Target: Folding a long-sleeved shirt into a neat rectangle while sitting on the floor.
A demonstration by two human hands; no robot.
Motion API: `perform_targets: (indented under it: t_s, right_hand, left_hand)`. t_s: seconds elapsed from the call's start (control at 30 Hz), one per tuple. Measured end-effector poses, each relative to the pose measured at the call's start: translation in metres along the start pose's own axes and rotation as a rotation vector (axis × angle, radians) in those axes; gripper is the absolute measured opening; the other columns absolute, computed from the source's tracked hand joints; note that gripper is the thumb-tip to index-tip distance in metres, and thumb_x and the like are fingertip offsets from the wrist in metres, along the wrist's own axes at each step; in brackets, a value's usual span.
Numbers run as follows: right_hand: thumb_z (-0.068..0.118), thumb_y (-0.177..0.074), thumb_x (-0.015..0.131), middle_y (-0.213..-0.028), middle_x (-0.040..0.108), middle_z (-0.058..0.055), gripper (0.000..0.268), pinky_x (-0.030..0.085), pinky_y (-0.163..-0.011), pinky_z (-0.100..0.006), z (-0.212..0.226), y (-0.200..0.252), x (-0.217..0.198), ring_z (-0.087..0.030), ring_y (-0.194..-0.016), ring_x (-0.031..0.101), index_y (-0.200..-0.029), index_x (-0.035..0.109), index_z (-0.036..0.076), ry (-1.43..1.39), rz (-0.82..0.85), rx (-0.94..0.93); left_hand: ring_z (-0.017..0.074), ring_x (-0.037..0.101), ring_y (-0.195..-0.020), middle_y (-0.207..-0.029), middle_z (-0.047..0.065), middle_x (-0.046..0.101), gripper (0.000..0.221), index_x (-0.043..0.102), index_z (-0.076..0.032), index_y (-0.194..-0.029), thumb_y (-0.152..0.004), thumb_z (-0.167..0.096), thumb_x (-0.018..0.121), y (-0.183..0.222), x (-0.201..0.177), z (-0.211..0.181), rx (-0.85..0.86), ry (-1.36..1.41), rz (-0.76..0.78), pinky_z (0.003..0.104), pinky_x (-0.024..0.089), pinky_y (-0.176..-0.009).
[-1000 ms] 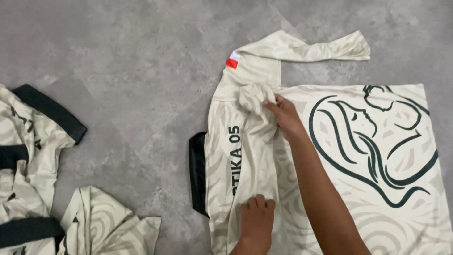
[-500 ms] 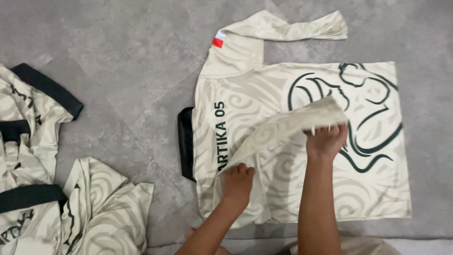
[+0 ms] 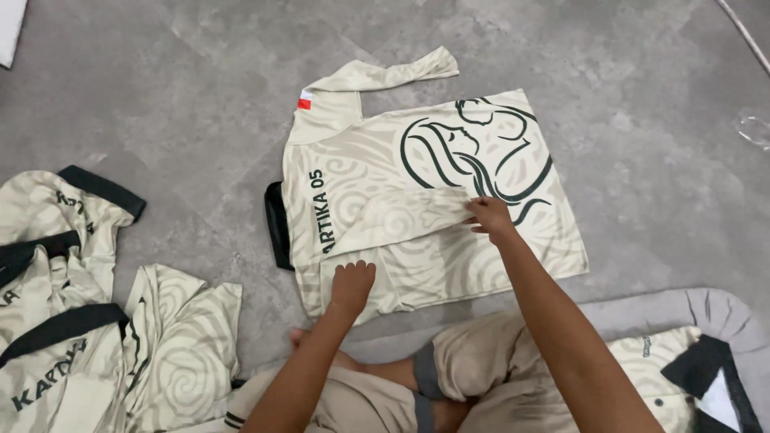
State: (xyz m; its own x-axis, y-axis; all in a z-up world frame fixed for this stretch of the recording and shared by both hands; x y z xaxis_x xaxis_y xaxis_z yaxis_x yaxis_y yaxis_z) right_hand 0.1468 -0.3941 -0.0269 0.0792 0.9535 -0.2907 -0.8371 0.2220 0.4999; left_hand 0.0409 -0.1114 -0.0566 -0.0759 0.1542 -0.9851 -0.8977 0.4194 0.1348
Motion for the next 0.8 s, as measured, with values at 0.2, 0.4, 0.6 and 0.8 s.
perform_targets:
  t_s: [0.2,0.4,0.6,0.8]
  right_hand:
    - [0.013,-0.08,0.062,-0.106,0.058,-0.025,0.039,0.055,-0.053,-0.032,-0.025,0.038,-0.042,-0.026,-0.068,0.068,-0.112,0.055,-0.008,0.046,0.023,0.005]
    - [0.013,-0.081,0.06,-0.1,0.059,-0.023,0.038,0.054,-0.051,-0.026,-0.061,0.05,-0.084,-0.023,-0.067,0.068,-0.112,0.055,-0.009,0.056,0.012,0.004]
    - [0.014,-0.08,0.059,-0.094,0.061,-0.02,0.035,0.051,-0.053,-0.027,-0.063,0.064,-0.118,-0.022,-0.067,0.068,-0.108,0.057,-0.008,0.078,-0.023,-0.054]
    - [0.016,-0.08,0.058,-0.091,0.056,-0.015,0.04,0.05,-0.052,-0.027,-0.102,0.052,-0.119,-0.022,-0.068,0.068,-0.114,0.055,-0.004,0.086,-0.013,0.055]
  left_hand:
    - [0.0178,0.056,-0.076,-0.083,0.0,0.053,0.018,0.053,-0.018,-0.093,-0.077,-0.017,0.061,0.036,-0.062,0.007,-0.174,-0.187,-0.317,0.038,0.047,-0.065]
    - [0.02,0.057,-0.083,-0.084,0.002,0.053,0.017,0.052,-0.017,-0.091,-0.079,-0.023,0.061,0.045,-0.042,0.011,-0.264,-0.089,-0.195,0.036,0.046,-0.066]
    - [0.0203,0.058,-0.096,-0.1,0.004,0.057,0.029,0.053,-0.017,-0.109,-0.083,-0.029,0.061,0.06,-0.059,0.013,-0.346,0.041,-0.096,0.036,0.047,-0.071]
    - [0.0182,0.06,-0.087,-0.085,0.0,0.059,0.014,0.06,-0.019,-0.097,-0.087,-0.026,0.053,0.058,-0.022,0.018,-0.32,0.07,-0.032,0.036,0.045,-0.073]
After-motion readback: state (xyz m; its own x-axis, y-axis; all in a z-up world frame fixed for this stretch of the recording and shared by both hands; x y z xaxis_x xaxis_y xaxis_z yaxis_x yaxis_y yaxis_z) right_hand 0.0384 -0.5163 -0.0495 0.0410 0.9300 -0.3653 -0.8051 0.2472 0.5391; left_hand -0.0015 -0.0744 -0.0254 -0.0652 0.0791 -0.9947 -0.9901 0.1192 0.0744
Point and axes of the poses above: each hand's wrist, its own y-axis away from the middle knuckle, its own x-axis out of the palm, z = x × y, the point moved 10 cm from there along -y, towards the middle knuckle
